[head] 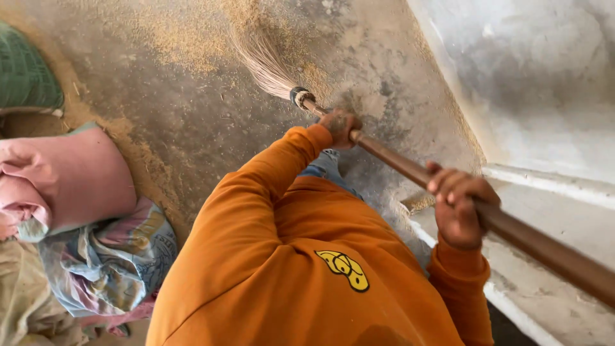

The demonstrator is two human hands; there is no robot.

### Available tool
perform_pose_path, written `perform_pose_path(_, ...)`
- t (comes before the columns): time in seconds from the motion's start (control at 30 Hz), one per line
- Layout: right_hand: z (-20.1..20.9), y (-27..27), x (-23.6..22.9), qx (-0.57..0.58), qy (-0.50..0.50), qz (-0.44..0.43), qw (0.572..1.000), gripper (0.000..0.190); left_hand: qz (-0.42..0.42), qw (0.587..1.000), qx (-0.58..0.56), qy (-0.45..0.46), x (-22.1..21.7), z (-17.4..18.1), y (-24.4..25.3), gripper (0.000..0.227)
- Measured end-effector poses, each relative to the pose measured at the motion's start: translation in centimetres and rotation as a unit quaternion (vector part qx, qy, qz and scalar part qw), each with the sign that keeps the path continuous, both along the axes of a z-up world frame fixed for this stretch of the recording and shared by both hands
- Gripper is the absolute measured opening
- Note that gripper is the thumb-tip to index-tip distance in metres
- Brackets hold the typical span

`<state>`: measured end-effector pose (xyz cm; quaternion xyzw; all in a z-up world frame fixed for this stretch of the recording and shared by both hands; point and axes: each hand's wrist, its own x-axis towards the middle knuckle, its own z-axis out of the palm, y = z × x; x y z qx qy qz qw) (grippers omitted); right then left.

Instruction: The person is sweeping rice husks on the concrete floor of a warehouse.

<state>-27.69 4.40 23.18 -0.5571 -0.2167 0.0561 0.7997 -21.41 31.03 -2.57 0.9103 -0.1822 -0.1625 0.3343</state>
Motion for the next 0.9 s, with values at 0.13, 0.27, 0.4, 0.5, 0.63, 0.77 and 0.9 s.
perform_pose_path(0.13, 5.7, -1.8, -5.7, 0.004, -0.095, -0.044, 0.994, 0.038, -0.019, 0.988, -0.124, -0.086, -2.3, 5.1, -3.2, 0.017)
perform_pose_path(0.27, 1.8, -12.7, -13.8, 0.034, -0.085, -0.190, 0.978, 0.030, -0.073, 0.988, -0.120, -0.068, -3.3, 7.2, -8.7, 0.025)
perform_pose_path(0.4, -4.2, -16.3, -26.4, -0.240, -0.110, -0.405, 0.875, 0.033, -0.236, 0.947, -0.209, -0.065, -5.2, 9.2, -10.2, 0.019)
perform_pose_path(0.5, -2.1, -5.1, -25.0, -0.147, -0.124, -0.401, 0.896, 0.035, -0.310, 0.927, -0.209, -0.004, -6.3, 7.0, -8.6, 0.020)
perform_pose_path(0.63, 2.9, 13.0, -19.5, -0.086, -0.075, -0.418, 0.901, 0.015, -0.294, 0.886, -0.351, -0.072, -8.0, -4.4, -4.7, 0.029)
perform_pose_path(0.77, -0.8, 18.0, -17.0, -0.027, -0.075, -0.347, 0.934, 0.021, -0.324, 0.923, -0.190, 0.083, -8.1, -4.9, 5.6, 0.025)
perform_pose_path(0.9, -2.9, 22.9, -15.8, 0.054, -0.025, -0.282, 0.958, 0.020, -0.219, 0.963, -0.141, 0.073, -10.2, -7.4, 14.6, 0.020)
